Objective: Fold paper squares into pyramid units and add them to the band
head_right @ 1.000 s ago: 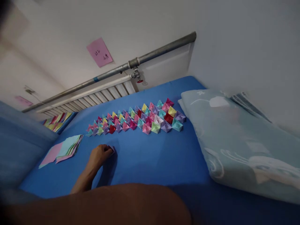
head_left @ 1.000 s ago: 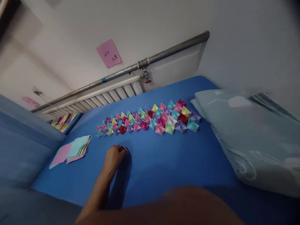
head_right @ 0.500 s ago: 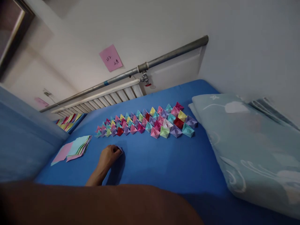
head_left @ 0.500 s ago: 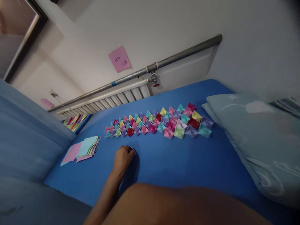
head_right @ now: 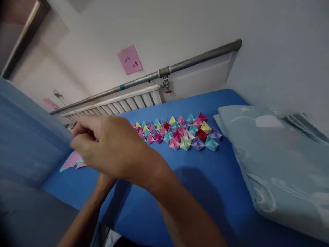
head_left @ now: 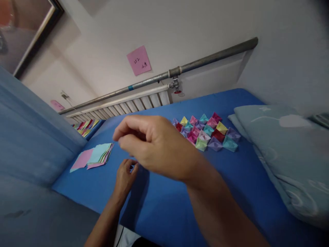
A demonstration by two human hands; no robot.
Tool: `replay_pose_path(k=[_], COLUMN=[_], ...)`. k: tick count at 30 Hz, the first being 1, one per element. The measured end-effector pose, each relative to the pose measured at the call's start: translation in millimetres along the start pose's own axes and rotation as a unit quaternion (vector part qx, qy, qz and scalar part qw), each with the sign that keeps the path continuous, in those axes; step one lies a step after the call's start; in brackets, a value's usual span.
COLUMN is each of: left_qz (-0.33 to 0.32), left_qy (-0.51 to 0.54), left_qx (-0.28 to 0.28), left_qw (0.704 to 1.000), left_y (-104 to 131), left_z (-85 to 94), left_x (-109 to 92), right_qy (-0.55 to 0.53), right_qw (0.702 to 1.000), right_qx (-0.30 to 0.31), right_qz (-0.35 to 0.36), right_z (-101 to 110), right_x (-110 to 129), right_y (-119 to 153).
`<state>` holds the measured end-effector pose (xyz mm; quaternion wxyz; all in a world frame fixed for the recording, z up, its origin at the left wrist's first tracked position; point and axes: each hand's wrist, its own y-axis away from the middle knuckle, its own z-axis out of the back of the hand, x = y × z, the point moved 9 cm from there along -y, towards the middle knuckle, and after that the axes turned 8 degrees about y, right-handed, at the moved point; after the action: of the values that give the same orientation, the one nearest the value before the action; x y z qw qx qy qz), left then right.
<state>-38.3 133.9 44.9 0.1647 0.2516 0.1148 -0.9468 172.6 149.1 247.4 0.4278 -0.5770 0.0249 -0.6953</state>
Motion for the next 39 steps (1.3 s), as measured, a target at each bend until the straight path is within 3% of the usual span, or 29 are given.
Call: replay_pose_path(k=[3,6,11,15,23,31,39], left_qz=[-0.012,-0.023,-0.025,-0.021,-0.054,-0.056,-0.086], left_qy=[0.021,0.055,0.108,0.124,0.146,0.183,0.236], left_qx=[-0.005,-0.020,-0.031,-0.035,-0.053,-0.083,-0.054], left_qw=[1.000,0.998,0.993,0.991,0.986,0.978,0.966], left_y=[10,20,28,23,13,11,11], left_z=[1.1,-1.6,-15.7,-26.1,-31.3,-15.5,-19.6], left_x=[5,6,4,2,-2,22,15], right_qy=[0.165,0.313,0.365,0.355,0.316,0.247,0.174], right_qw=[0.984,0.935,0.874,0.858,0.902,0.943,0.972], right_qx=[0.033,0.125,0.255,0.304,0.244,0.146,0.088], right_qz=[-0.053,-0.113,-0.196,-0.214,-0.163,-0.166,-0.130], right_z=[-12,-37,-79,-101,-116,-93,-96], right_x=[-36,-91,-176,-210,-219,-220,-214], right_y=[-21,-31,-19,3,14,39,40])
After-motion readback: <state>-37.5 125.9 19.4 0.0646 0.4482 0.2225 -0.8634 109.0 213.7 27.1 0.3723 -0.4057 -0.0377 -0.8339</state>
